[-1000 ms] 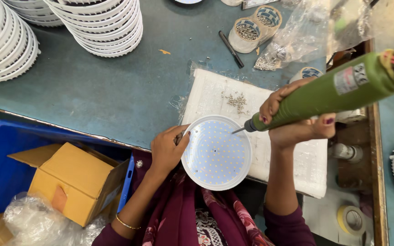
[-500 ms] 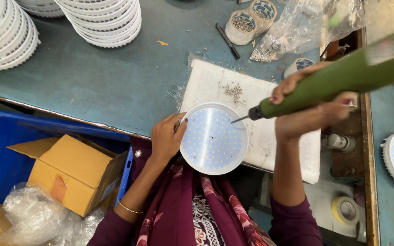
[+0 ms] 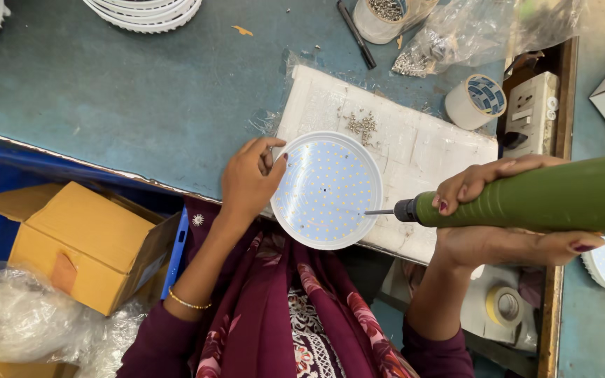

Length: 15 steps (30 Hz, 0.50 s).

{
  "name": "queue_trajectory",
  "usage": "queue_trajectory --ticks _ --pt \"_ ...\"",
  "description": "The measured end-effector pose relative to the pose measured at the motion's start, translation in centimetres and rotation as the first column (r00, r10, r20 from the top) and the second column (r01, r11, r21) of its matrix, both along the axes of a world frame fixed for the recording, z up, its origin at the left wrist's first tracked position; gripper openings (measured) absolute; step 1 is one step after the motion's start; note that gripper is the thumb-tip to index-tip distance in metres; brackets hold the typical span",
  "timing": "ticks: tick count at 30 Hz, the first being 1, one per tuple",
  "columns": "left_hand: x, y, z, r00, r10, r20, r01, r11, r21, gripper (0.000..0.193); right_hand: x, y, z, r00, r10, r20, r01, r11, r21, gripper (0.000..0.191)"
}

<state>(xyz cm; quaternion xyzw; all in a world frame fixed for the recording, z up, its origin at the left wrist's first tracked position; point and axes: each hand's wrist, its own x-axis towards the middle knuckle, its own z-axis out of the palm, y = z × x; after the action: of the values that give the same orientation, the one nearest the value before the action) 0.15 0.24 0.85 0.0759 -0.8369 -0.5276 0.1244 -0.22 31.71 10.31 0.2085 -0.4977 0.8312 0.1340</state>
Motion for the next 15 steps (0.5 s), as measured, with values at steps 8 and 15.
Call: queue_trajectory --ticks 8,15 --pt "-6.3 0.1 0.8 0.949 -0.143 -0.28 0.159 0.987 0.035 0.017 -0.7 1.8 0.8 0.998 0.061 -0.005 -0.061 0.997 0.037 0.109" --pt "-12.8 4.4 0.7 0.808 -0.561 -0.18 0.51 0.819 -0.264 0.006 -0.4 1.9 0.6 0.988 -0.094 -0.126 0.099 0.994 0.036 0.101"
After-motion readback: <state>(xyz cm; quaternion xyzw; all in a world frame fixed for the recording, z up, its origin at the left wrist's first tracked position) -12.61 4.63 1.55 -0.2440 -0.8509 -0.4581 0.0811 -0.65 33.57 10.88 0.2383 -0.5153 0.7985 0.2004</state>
